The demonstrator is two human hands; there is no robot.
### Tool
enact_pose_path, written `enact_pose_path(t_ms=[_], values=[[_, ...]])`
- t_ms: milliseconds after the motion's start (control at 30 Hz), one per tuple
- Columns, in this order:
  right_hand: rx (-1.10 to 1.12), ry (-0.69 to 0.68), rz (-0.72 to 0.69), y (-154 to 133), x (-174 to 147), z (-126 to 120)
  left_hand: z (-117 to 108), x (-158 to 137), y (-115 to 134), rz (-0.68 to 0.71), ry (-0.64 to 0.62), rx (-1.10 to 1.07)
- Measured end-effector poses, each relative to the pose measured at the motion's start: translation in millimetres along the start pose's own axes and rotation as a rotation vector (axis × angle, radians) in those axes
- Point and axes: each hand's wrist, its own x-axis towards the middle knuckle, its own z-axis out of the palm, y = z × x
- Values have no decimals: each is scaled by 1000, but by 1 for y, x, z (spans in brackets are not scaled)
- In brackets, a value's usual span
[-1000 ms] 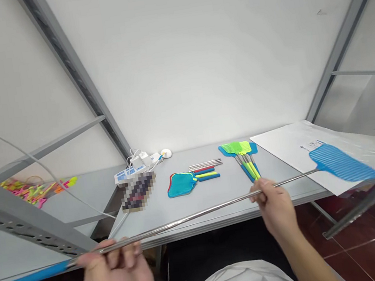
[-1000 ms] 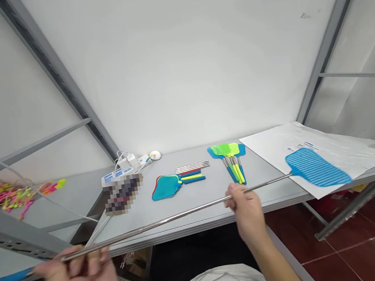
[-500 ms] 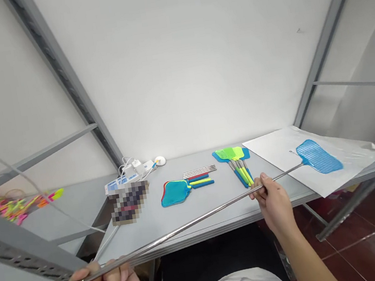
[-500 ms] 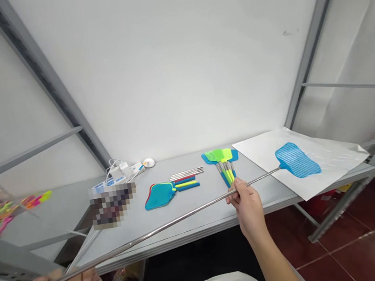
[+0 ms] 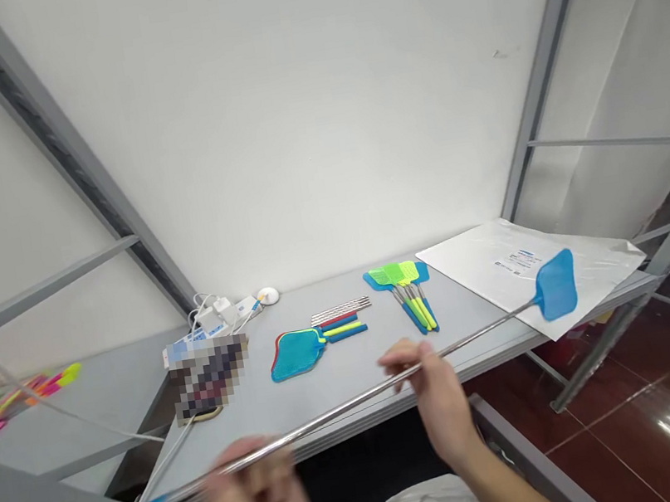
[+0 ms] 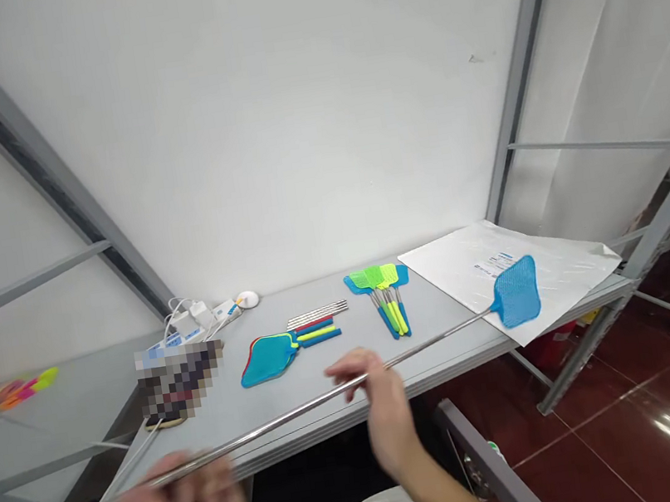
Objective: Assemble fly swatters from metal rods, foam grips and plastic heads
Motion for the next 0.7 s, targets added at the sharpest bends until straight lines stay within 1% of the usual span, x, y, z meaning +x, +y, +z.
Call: enact_pose_path(t_ms=[33,67,100,167,233,267,400,500,600,700], values=[[14,-78,15,2,-5,4,6,-7,-9,-48,-34,-3],[20,-136,35,4,-8,6,10,-13,-16,-110,-114,-7],[6,-172,58,4,-10,7,11,-15,-22,-155,-164,-17],[-86,-221,88,1,-9,3,8,-12,-27,-174,-227,2],[-154,-250,110,-5,-2,-4,0,0,-23,-159,-229,2],[-146,-238,121,-9,1,-8,-4,6,-19,-158,-214,-20],[-60,-125,144,-21,13,-19,-12,24,3,-210,-108,-146],[14,-69,163,-28,21,-26,-14,32,15,-217,15,-204],[139,83,137,-38,32,-38,-22,43,25,-188,122,-294],[217,260,71,-47,43,-53,-32,53,33,-138,170,-330]])
